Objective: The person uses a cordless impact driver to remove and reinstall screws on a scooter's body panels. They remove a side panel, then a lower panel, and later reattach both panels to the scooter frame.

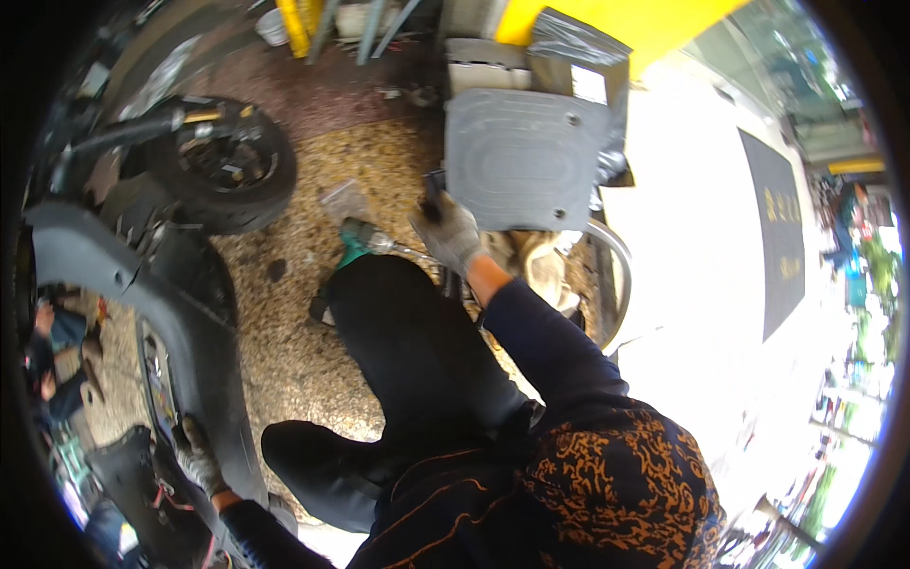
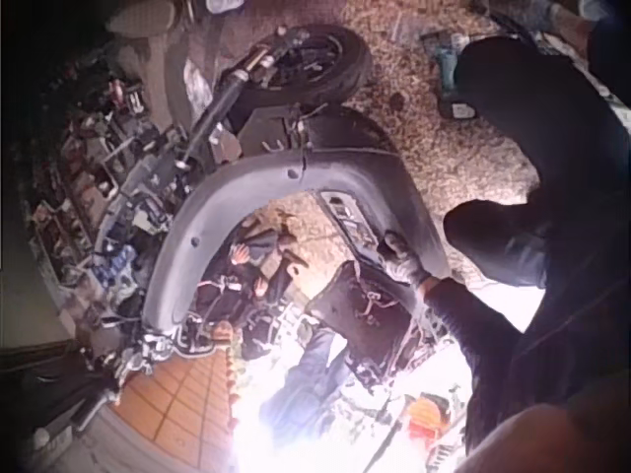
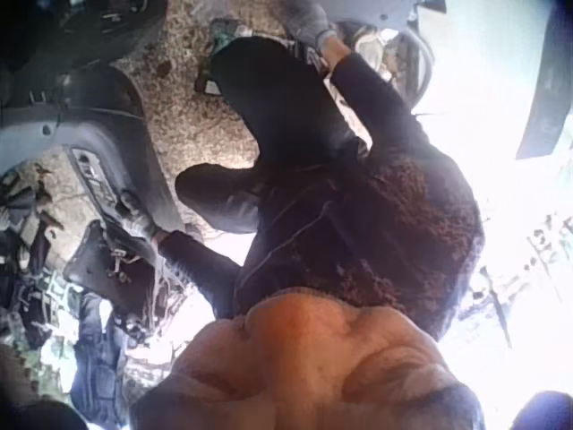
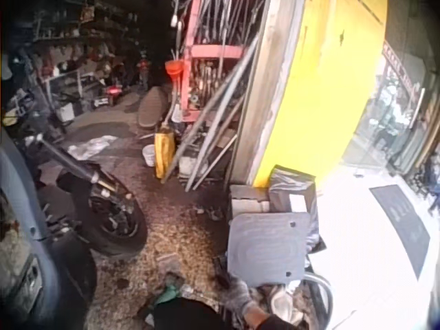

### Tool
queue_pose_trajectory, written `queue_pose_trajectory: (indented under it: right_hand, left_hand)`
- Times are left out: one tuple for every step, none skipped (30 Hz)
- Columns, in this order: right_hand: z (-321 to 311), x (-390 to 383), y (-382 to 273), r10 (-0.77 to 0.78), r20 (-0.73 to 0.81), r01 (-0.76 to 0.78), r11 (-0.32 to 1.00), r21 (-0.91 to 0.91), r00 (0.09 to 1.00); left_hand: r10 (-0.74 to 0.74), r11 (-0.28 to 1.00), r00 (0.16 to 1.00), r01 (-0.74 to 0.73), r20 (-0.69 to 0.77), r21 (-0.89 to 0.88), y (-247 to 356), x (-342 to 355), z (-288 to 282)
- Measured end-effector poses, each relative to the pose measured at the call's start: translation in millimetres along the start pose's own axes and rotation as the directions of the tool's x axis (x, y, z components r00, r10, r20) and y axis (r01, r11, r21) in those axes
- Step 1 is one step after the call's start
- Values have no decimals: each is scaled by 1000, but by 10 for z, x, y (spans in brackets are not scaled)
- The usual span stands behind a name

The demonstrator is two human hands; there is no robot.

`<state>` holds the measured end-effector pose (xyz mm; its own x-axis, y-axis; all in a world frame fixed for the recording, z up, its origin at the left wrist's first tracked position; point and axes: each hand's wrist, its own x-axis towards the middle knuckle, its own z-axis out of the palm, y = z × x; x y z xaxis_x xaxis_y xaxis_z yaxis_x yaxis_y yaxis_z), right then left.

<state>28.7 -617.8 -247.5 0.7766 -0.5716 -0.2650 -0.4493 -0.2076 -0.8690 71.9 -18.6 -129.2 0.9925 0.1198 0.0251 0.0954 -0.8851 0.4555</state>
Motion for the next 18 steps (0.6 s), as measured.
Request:
queue_pose_trajectory:
  right_hand:
    - [-195, -243, 362, -75, -20, 71, 984, -162, 997]
    - [-361, -615, 705, -184, -36, 160, 925, -346, 982]
    - [-496, -975, 1007, 245, 82, -217, 941, -259, 966]
    - [-549, -1335, 1275, 339, 123, -299, 917, -263, 933]
    - [-610, -1665, 1513, 399, 183, -306, 868, -391, 899]
    - [-660, -1985, 1734, 540, 206, -364, 757, -542, 816]
    - [-701, -2345, 1924, 497, 268, -332, 811, -481, 825]
    - [-679, -2674, 2092, 560, 300, -393, 792, -468, 772]
    - [-660, -2998, 2236, 630, 257, -521, 762, -384, 733]
    - [-609, -3281, 2372, 783, 210, -719, 621, -313, 585]
    - [-567, -3529, 2504, 792, 241, -705, 609, -363, 561]
    - [-493, -3760, 2611, 703, 217, -586, 694, -418, 677]
    - [-424, -3981, 2701, 665, 206, -573, 733, -366, 718]
    - [-354, -4116, 2799, 686, 249, -600, 722, -343, 684]
    - [-290, -4243, 2877, 723, 291, -634, 690, -350, 626]
    - [-188, -4386, 2914, 757, 198, -716, 654, -244, 623]
    - [-132, -4496, 2944, 644, 144, -601, 758, -254, 751]
    - [-76, -4632, 2944, 669, 118, -638, 738, -220, 733]
  left_hand:
    - [-33, 999, 998, 34, 47, -21, -77, 26, -7]
    - [8, 993, 995, 3, 95, -117, -160, 57, -31]
    - [-52, 987, 980, 79, 190, -138, -238, 124, -56]
    - [12, 987, 975, 25, 222, -160, -307, 162, -63]
    - [-9, 990, 966, 45, 260, -133, -362, 232, -80]
    - [-2, 989, 953, 48, 302, -143, -397, 295, -90]
    - [-1, 993, 949, 39, 316, -115, -412, 340, -90]
    - [2, 996, 945, 28, 328, -85, -411, 370, -94]
    - [-11, 999, 943, 23, 332, -32, -392, 399, -98]
    - [3, 998, 939, 17, 345, -55, -359, 418, -94]
    - [-1, 998, 938, 21, 345, -54, -325, 408, -106]
    - [-13, 998, 942, 33, 337, -54, -294, 385, -121]
    - [13, 1000, 955, -11, 296, -10, -261, 373, -126]
    - [13, 997, 962, -35, 272, 73, -233, 355, -144]
    - [17, 986, 969, -57, 248, 157, -212, 345, -137]
    - [85, 965, 970, -137, 228, 221, -189, 345, -149]
    - [104, 970, 970, -147, 221, 191, -170, 358, -120]
    - [103, 973, 972, -142, 211, 182, -155, 354, -127]
